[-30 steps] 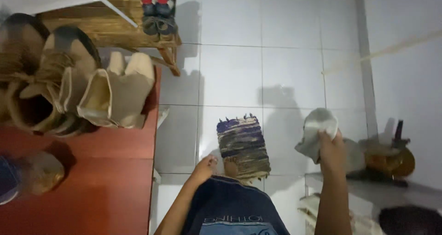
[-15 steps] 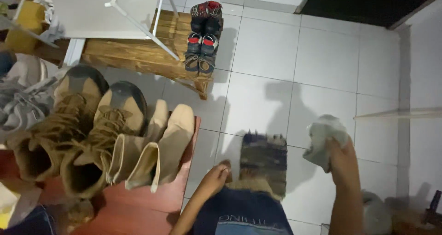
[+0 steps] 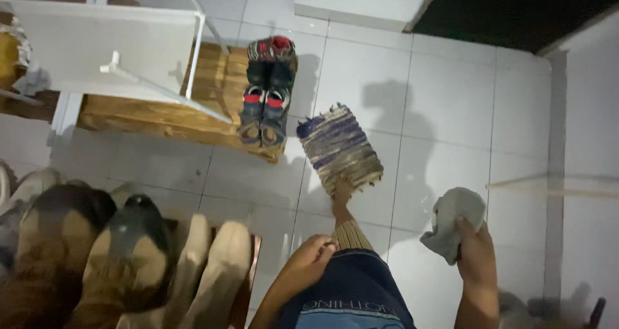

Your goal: Assembling a multi-tier shoe rack by connecting plastic tubes and fabric shelves

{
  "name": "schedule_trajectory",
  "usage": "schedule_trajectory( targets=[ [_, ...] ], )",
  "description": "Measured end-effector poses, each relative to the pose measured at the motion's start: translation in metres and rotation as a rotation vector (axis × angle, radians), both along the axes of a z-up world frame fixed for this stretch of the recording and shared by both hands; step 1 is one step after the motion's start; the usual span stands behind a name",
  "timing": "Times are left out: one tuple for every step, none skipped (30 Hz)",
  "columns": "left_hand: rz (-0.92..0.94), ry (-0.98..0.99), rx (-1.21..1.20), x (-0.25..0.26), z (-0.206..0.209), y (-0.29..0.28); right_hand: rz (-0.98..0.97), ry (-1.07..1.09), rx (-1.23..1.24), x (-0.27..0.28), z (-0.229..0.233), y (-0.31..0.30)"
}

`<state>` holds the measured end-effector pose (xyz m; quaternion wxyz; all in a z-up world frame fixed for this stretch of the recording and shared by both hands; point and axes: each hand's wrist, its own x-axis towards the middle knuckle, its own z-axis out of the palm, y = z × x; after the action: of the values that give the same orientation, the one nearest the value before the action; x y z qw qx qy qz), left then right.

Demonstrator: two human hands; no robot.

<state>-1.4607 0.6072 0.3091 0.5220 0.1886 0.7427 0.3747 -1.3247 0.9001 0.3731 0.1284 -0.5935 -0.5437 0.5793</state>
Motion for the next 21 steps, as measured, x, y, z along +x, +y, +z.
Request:
schedule_trajectory(
  targets=[
    [0.089,0.065,0.122,-0.007,-0.020,0.002,0.120,-0.005,0.074,-0.017,-0.001,0.013],
    [0.183,0.125,0.245,-0.010,-0.039,0.007,0.246,-0.016,0.148,-0.033,0.000,0.029],
    [0.200,0.122,0.245,-0.014,-0.056,0.010,0.264,-0.019,0.149,-0.059,0.013,0.038],
    [0.253,0.146,0.155,-0.028,-0.073,0.015,0.166,-0.020,0.023,-0.094,0.025,0.049],
    [0.307,0.168,0.065,-0.042,-0.091,0.020,0.070,-0.021,-0.105,-0.128,0.038,0.057],
    [0.331,0.164,0.064,-0.056,-0.087,0.028,0.095,-0.027,-0.102,-0.151,0.039,0.071],
    [0.423,0.183,0.104,-0.070,-0.085,0.036,0.109,-0.021,-0.095,-0.173,0.039,0.084],
    [0.517,0.203,0.147,-0.085,-0.085,0.044,0.125,-0.014,-0.085,-0.197,0.039,0.097],
    [0.545,0.201,0.149,-0.100,-0.066,0.058,0.152,-0.019,-0.079,-0.221,0.051,0.104],
    [0.582,0.165,0.131,-0.116,-0.047,0.066,0.221,-0.056,-0.089,-0.244,0.062,0.106],
    [0.619,0.130,0.113,-0.131,-0.027,0.073,0.289,-0.092,-0.097,-0.267,0.073,0.107],
    [0.636,0.130,0.108,-0.138,-0.022,0.077,0.305,-0.095,-0.100,-0.284,0.064,0.116],
    [0.638,0.117,0.057,-0.145,-0.016,0.080,0.358,-0.074,-0.086,-0.301,0.055,0.124],
    [0.642,0.107,0.011,-0.152,-0.010,0.083,0.412,-0.049,-0.068,-0.319,0.047,0.131],
    [0.660,0.109,0.011,-0.158,-0.009,0.082,0.430,-0.047,-0.066,-0.338,0.050,0.129],
    [0.652,0.081,-0.008,-0.163,-0.008,0.080,0.422,-0.011,-0.083,-0.356,0.051,0.126],
    [0.644,0.051,-0.027,-0.167,-0.008,0.077,0.414,0.024,-0.101,-0.374,0.052,0.121],
    [0.659,0.050,-0.036,-0.172,-0.027,0.075,0.430,0.021,-0.109,-0.388,0.055,0.117],
    [0.664,0.108,-0.035,-0.177,-0.046,0.072,0.491,0.068,-0.103,-0.402,0.058,0.114],
    [0.649,0.155,-0.039,-0.178,-0.063,0.065,0.532,0.105,-0.102,-0.409,0.061,0.108],
    [0.645,0.143,-0.053,-0.180,-0.062,0.060,0.527,0.092,-0.115,-0.408,0.057,0.106]
  ],
)
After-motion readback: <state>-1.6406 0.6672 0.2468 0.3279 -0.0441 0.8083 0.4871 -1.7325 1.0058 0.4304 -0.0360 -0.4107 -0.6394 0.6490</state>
